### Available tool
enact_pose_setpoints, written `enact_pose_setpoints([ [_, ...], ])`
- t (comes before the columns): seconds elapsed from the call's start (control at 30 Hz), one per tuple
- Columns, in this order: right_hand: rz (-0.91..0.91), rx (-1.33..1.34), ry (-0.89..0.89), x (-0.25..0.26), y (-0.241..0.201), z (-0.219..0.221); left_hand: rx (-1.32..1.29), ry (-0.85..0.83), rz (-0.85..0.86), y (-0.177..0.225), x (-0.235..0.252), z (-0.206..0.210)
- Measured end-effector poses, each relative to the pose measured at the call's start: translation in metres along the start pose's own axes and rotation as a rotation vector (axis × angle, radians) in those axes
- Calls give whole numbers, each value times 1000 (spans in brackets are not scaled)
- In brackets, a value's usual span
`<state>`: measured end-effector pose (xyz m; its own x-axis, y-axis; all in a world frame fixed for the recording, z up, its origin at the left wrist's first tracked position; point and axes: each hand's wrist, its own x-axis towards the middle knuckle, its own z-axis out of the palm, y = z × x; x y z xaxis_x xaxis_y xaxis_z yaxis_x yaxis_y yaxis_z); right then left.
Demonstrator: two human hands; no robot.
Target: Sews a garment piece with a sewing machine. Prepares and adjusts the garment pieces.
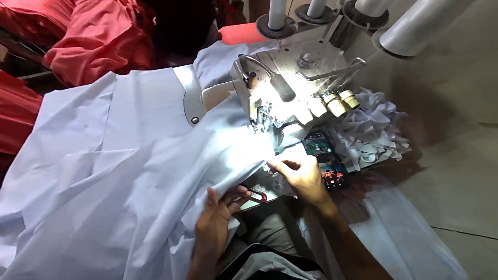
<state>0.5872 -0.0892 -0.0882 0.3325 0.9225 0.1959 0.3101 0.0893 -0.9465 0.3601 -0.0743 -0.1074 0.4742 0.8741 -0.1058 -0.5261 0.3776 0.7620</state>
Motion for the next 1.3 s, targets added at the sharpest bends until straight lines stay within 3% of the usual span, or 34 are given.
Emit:
enact_pose_setpoints([
  [0.23,5,82,-20,4,-2,0,57,16,-99,27,28,0],
  [0.3,12,90,-18,3,-1,-1,104,-175,-185,39,33,-14],
  [0.37,28,87,-9,0,1,-2,70,-541,-238,53,44,-31],
  [0.43,48,101,0,-4,5,-3,-20,-765,-164,64,54,-34],
  [0.47,56,98,5,-7,7,-4,-41,-746,-71,71,57,-28],
  [0.53,72,100,5,-13,12,-7,45,-469,201,87,64,-11],
  [0.63,99,115,-18,-26,19,-9,796,46,487,108,100,-2],
  [0.7,129,114,-27,-34,22,-8,1295,209,322,113,132,-8],
  [0.73,137,108,-34,-37,23,-7,1385,233,184,112,147,-12],
  [0.8,135,89,-42,-42,21,-5,1313,214,38,113,171,-22],
  [0.83,136,90,-42,-44,20,-5,1219,198,47,113,178,-28],
  [1.03,14,-101,-69,-56,20,2,892,218,446,124,169,-54],
  [1.13,-106,-442,-18,-59,23,17,728,201,543,135,154,-61],
  [1.3,-209,-715,-50,-60,17,45,619,188,662,145,125,-83],
])
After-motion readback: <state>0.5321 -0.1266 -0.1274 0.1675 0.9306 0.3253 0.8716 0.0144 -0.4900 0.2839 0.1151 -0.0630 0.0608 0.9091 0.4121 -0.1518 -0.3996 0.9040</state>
